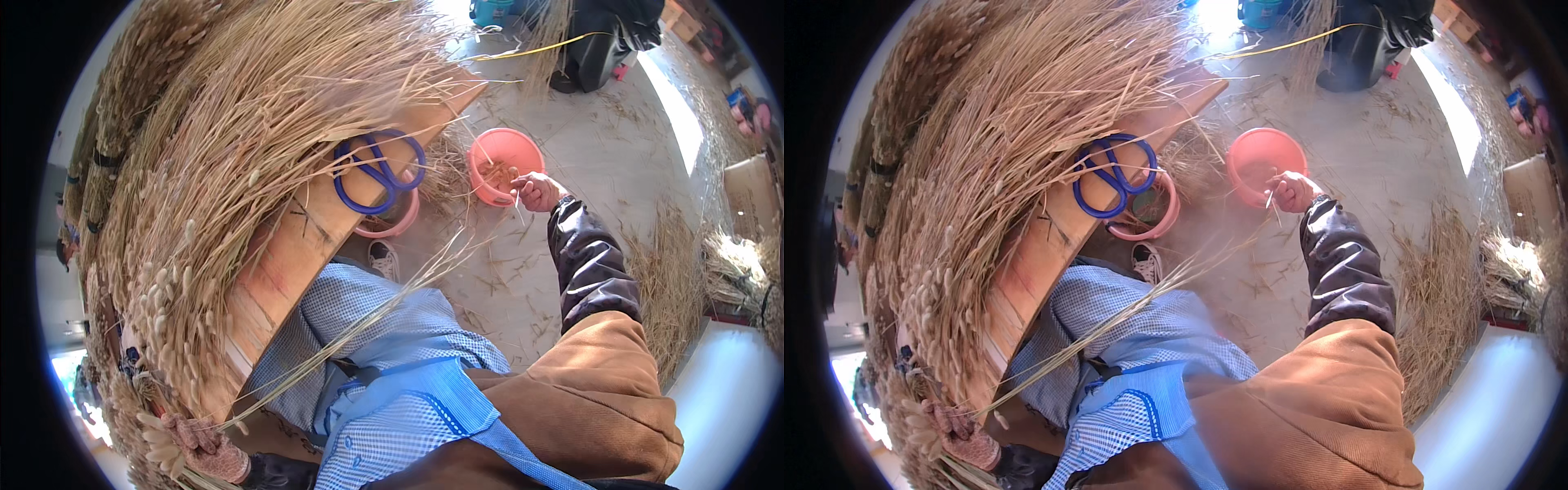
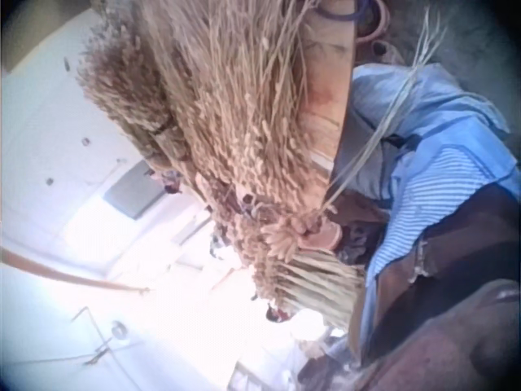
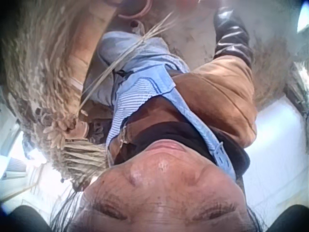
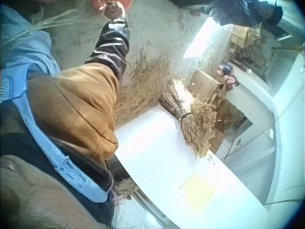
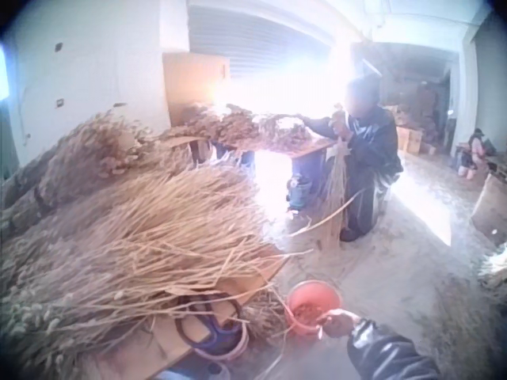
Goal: The person gathers dried plant stalks on a wooden board, aligns them into bundles, and secures each bundle with a rubber band. They use scissors to trim excess material and place finished bundles aside. The process repeats with new stalks throughout the clip.
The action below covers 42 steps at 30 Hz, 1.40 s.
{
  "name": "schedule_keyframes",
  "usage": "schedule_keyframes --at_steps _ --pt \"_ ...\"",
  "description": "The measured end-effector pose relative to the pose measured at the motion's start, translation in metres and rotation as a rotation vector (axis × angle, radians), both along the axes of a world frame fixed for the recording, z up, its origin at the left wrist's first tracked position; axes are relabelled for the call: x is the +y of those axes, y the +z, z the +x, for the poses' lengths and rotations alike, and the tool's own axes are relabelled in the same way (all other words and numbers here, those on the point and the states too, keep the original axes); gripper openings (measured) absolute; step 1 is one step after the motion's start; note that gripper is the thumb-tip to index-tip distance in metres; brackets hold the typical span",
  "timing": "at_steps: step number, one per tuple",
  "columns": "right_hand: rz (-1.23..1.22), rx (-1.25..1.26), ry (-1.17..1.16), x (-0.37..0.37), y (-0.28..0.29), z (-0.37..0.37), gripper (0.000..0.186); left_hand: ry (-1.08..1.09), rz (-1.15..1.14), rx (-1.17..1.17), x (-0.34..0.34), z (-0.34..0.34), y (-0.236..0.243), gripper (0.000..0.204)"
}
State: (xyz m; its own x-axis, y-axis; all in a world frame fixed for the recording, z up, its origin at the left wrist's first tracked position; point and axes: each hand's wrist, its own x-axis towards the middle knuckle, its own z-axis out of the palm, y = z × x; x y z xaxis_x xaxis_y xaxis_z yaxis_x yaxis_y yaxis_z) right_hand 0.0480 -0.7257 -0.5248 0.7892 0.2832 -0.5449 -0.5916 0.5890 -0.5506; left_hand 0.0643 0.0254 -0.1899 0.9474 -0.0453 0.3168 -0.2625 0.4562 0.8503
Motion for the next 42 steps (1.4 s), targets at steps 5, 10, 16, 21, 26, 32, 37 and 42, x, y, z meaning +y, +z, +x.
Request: schedule_keyframes --at_steps 5,10,16,21,26,32,37,42 --pt "0.057 -0.045 -0.251 -0.006 -0.024 0.026 0.025 0.135 0.007 0.007 0.001 -0.012 0.009 0.035" --pt "0.135 -0.062 -0.884 -0.013 0.052 0.048 0.020 0.063 -0.090 0.046 -0.010 -0.014 0.009 0.030" --pt "-0.256 -0.622 -1.022 0.013 0.243 0.054 0.015 0.005 -0.278 0.079 -0.005 -0.012 -0.002 0.027" --pt "-1.503 -0.674 -0.576 0.088 0.222 0.044 0.021 0.016 -0.296 0.001 0.009 -0.018 -0.023 0.026" --pt "-1.191 0.297 -0.065 0.118 0.055 0.024 0.049 0.066 -0.294 0.158 0.016 -0.012 -0.035 0.024" --pt "-0.247 0.368 -0.442 0.085 -0.053 0.034 0.028 0.198 -0.235 0.196 0.006 -0.017 -0.030 0.024" --pt "-0.024 0.209 -0.576 0.059 0.014 0.015 0.008 0.053 -0.261 0.118 0.012 -0.013 -0.018 0.030" --pt "-0.189 0.283 -0.727 0.078 0.090 0.002 0.011 0.229 -0.200 0.116 0.021 -0.005 -0.024 0.030"
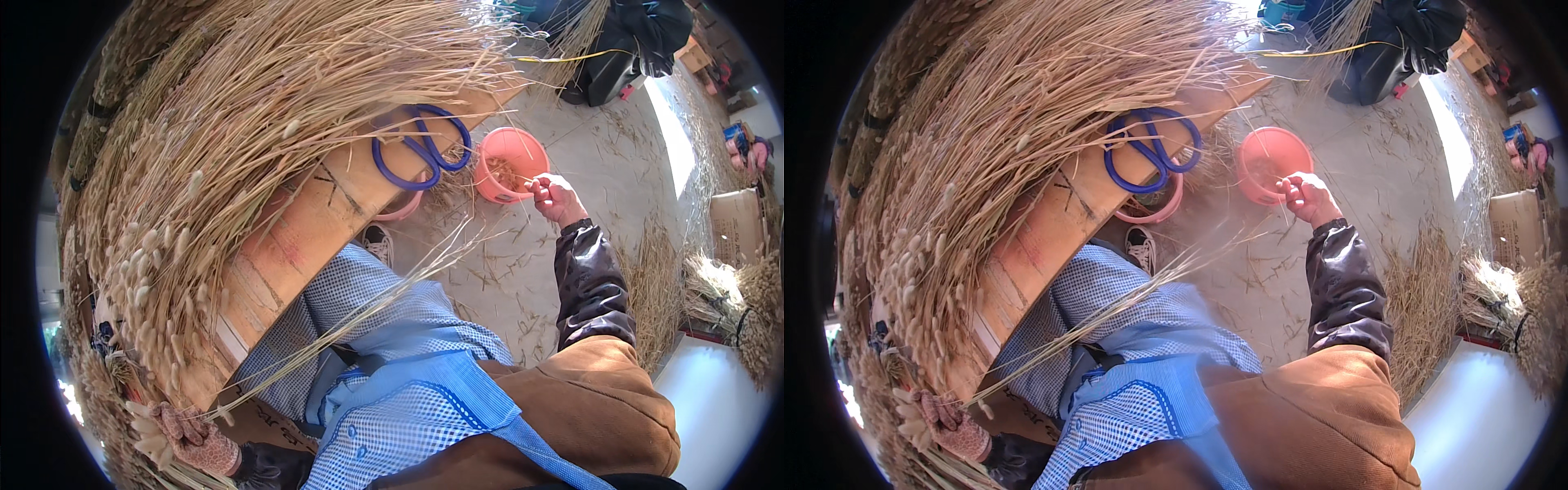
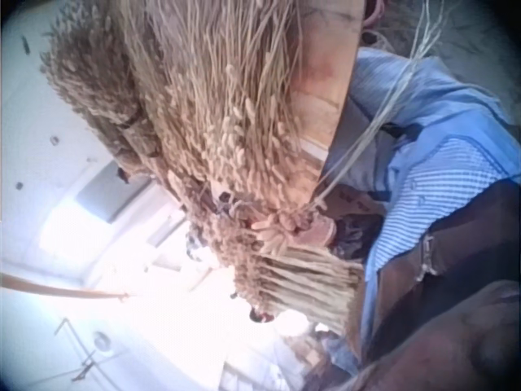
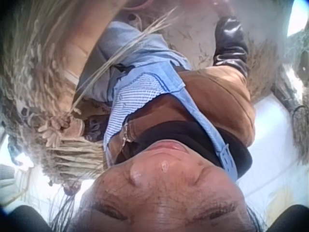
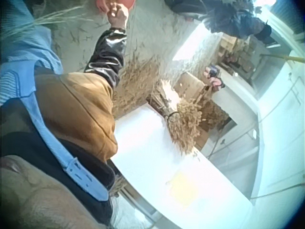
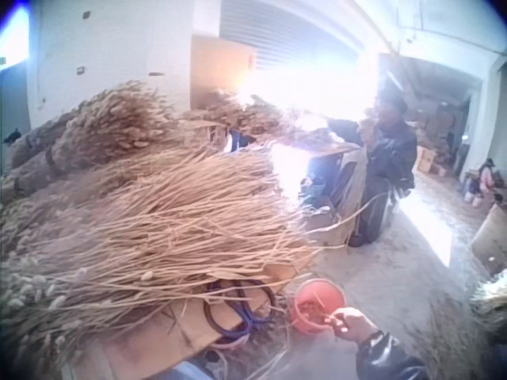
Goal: The person gathers dried plant stalks on a wooden board, aligns them into bundles, and secures each bundle with a rubber band. They use scissors to trim excess material and place finished bundles aside. The process repeats with new stalks throughout the clip.
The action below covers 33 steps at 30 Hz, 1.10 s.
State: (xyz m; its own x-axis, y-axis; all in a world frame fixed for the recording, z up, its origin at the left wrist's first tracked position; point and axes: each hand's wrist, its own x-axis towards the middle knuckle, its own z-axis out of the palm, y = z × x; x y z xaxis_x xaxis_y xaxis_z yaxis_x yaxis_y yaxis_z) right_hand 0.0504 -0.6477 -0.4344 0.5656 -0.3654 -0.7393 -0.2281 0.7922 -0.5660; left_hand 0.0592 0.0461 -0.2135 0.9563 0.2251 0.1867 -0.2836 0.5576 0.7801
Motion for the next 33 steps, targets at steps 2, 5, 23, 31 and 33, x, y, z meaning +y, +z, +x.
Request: schedule_keyframes --at_steps 2,5,23,31,33 --pt "-0.012 0.121 0.013 0.010 0.006 0.002 0.012 -0.012 -0.087 -0.002 0.004 0.001 -0.002 0.030" --pt "-0.002 0.184 0.079 0.008 -0.012 0.001 0.014 -0.069 0.062 -0.048 0.008 -0.003 0.004 0.031" --pt "-0.739 -0.359 0.938 0.186 0.199 0.019 0.022 0.058 -0.231 0.231 -0.041 -0.006 0.007 0.023" --pt "-1.331 -1.287 1.409 0.419 0.265 0.098 0.014 0.140 -0.312 0.339 -0.030 -0.011 -0.017 0.019" --pt "-1.820 -1.736 1.249 0.466 0.255 0.122 0.016 0.147 -0.314 0.355 -0.029 -0.016 -0.019 0.020"
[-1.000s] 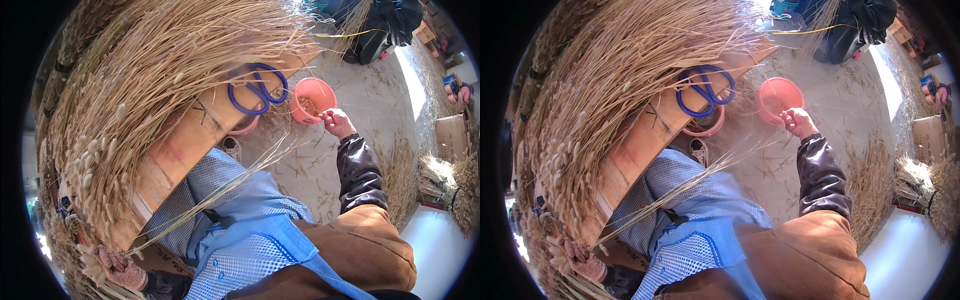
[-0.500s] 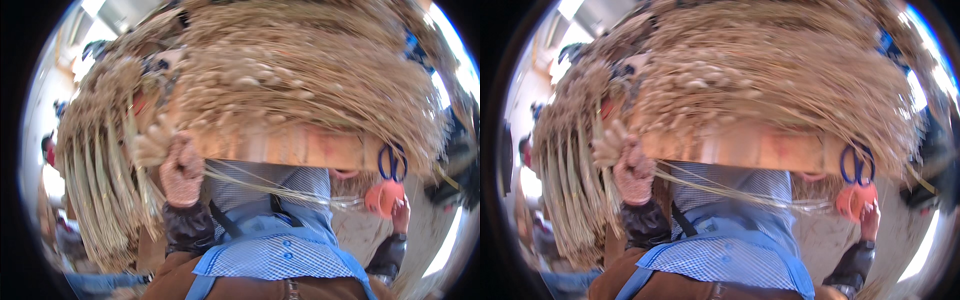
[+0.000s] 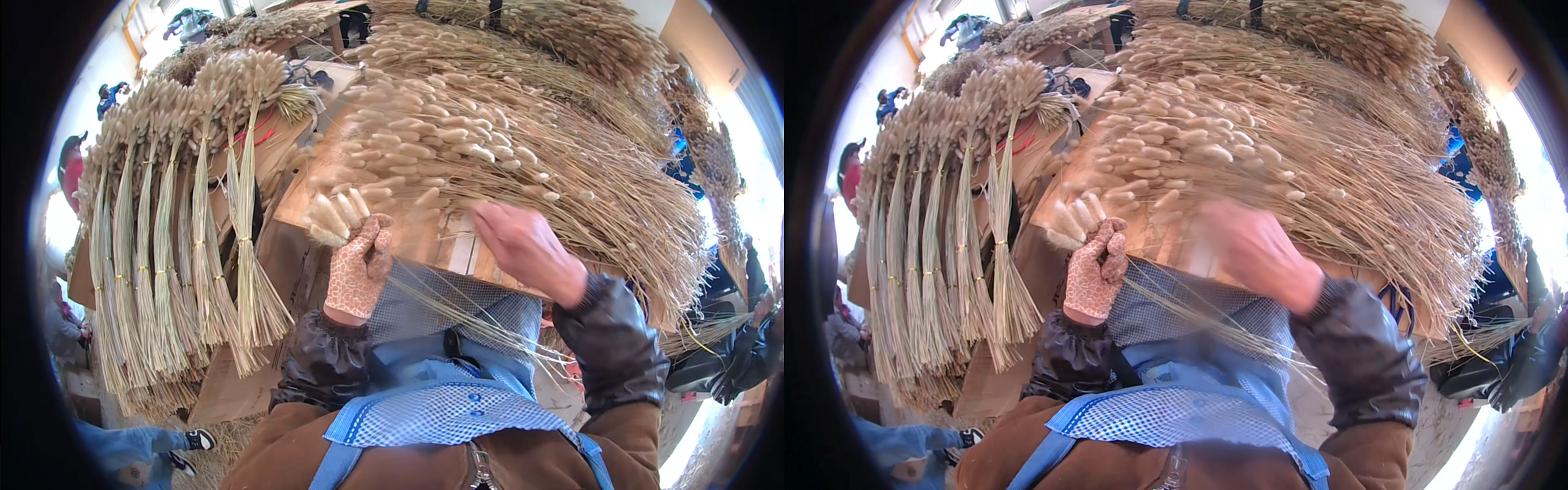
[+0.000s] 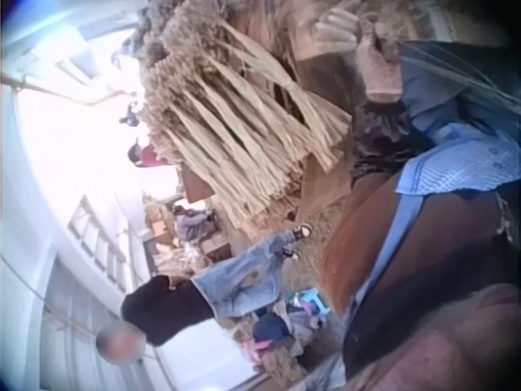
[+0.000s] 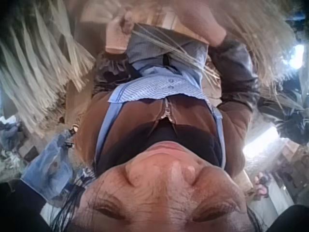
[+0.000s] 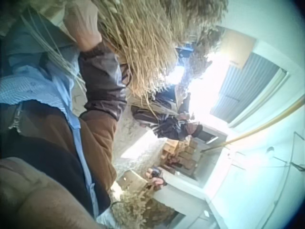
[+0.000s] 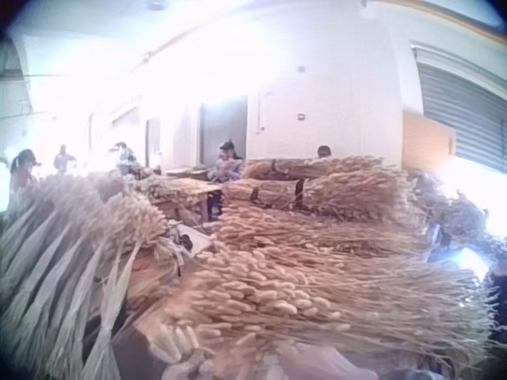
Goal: The person gathers dried plant stalks on a wooden board, aligns them into bundles, and secures each bundle with a rubber band. They use scissors to trim excess material and place finished bundles aside. The process repeats with new stalks throughout the clip.
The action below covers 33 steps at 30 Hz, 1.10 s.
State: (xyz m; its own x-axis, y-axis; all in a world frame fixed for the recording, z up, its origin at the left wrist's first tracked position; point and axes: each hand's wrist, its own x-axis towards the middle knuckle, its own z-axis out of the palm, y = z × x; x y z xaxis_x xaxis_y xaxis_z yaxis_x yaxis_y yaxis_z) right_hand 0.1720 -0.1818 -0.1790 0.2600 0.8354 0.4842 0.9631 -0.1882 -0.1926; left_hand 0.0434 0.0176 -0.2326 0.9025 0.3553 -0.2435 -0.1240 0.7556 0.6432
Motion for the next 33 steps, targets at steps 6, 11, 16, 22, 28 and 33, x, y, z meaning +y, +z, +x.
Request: schedule_keyframes --at_steps 6,11,16,22,28,33 --pt "-0.376 -0.425 -0.070 0.062 -0.025 0.050 0.028 0.033 -0.018 0.012 0.011 -0.009 -0.005 0.020" --pt "-0.345 -0.595 -0.061 0.069 -0.031 0.064 0.017 0.012 -0.091 -0.027 0.016 -0.006 -0.017 0.020" --pt "-0.237 -0.656 0.011 0.080 -0.026 0.028 0.017 -0.009 -0.148 -0.050 0.020 -0.001 -0.022 0.022" --pt "-0.093 -0.688 0.072 0.093 -0.009 -0.010 0.027 0.013 -0.102 0.000 0.019 0.000 -0.026 0.020" --pt "-0.136 -0.602 0.066 0.104 -0.006 -0.026 0.030 0.019 -0.164 0.005 0.017 -0.002 -0.029 0.021" --pt "-0.207 -0.598 -0.332 0.113 -0.006 -0.005 0.028 -0.011 -0.066 -0.017 0.016 -0.004 -0.023 0.023"
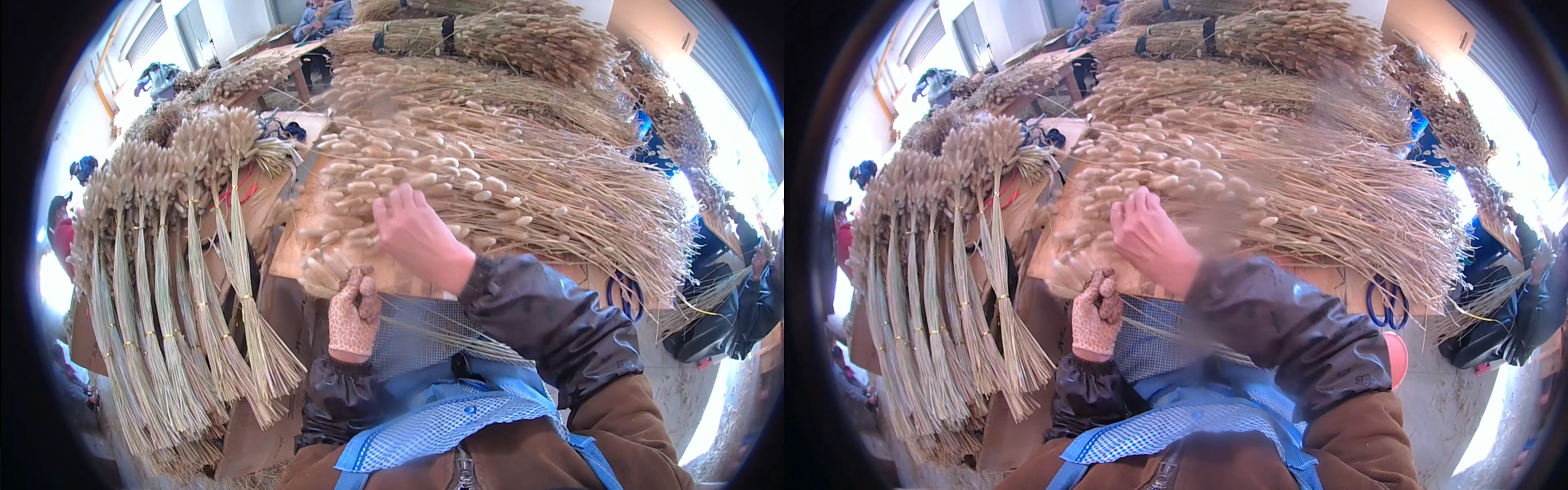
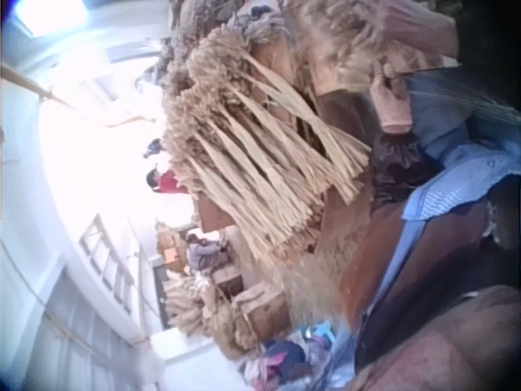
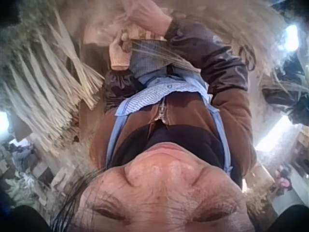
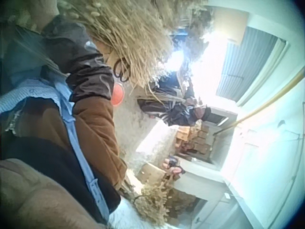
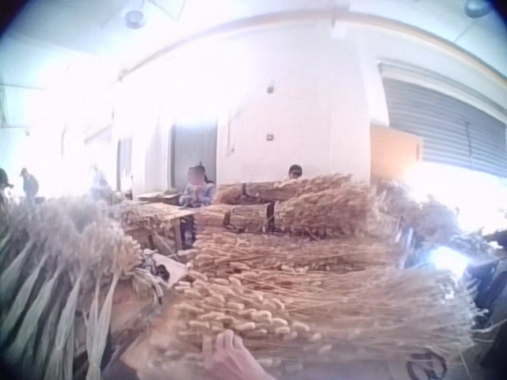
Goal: The person gathers dried plant stalks on a wooden board, aligns them into bundles, and secures each bundle with a rubber band. They use scissors to trim excess material and place finished bundles aside. The process repeats with new stalks throughout the clip.
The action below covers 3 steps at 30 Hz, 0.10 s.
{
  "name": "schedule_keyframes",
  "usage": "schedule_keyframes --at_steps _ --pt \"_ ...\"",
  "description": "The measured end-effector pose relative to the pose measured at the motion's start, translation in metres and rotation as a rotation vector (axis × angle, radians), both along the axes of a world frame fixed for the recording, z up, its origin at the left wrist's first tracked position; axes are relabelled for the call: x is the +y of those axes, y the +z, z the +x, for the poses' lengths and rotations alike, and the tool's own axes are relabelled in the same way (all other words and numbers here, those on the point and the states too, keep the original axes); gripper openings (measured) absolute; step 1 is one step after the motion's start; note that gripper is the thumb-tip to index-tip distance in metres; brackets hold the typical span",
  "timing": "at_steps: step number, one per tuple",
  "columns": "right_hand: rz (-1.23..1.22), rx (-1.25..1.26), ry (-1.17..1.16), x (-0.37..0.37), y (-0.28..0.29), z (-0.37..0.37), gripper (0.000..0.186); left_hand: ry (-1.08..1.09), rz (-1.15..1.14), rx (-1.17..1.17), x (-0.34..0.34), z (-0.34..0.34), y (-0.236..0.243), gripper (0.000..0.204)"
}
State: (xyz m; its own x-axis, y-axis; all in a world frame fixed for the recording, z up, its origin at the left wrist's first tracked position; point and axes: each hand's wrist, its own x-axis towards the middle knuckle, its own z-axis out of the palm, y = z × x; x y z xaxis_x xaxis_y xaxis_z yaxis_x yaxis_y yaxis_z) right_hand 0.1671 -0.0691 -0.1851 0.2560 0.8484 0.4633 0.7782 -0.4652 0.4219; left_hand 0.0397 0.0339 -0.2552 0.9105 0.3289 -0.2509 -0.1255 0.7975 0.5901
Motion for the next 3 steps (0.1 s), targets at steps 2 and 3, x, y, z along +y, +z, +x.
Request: schedule_keyframes --at_steps 2,3 --pt "-0.004 0.348 0.029 -0.0054 -0.0062 -0.0001 0.036 0.001 -0.025 -0.010 0.0023 0.0022 -0.0001 0.024" --pt "-0.009 0.433 0.026 -0.0022 -0.0083 0.0043 0.036 0.002 -0.021 -0.012 0.0064 0.0053 -0.0011 0.024"
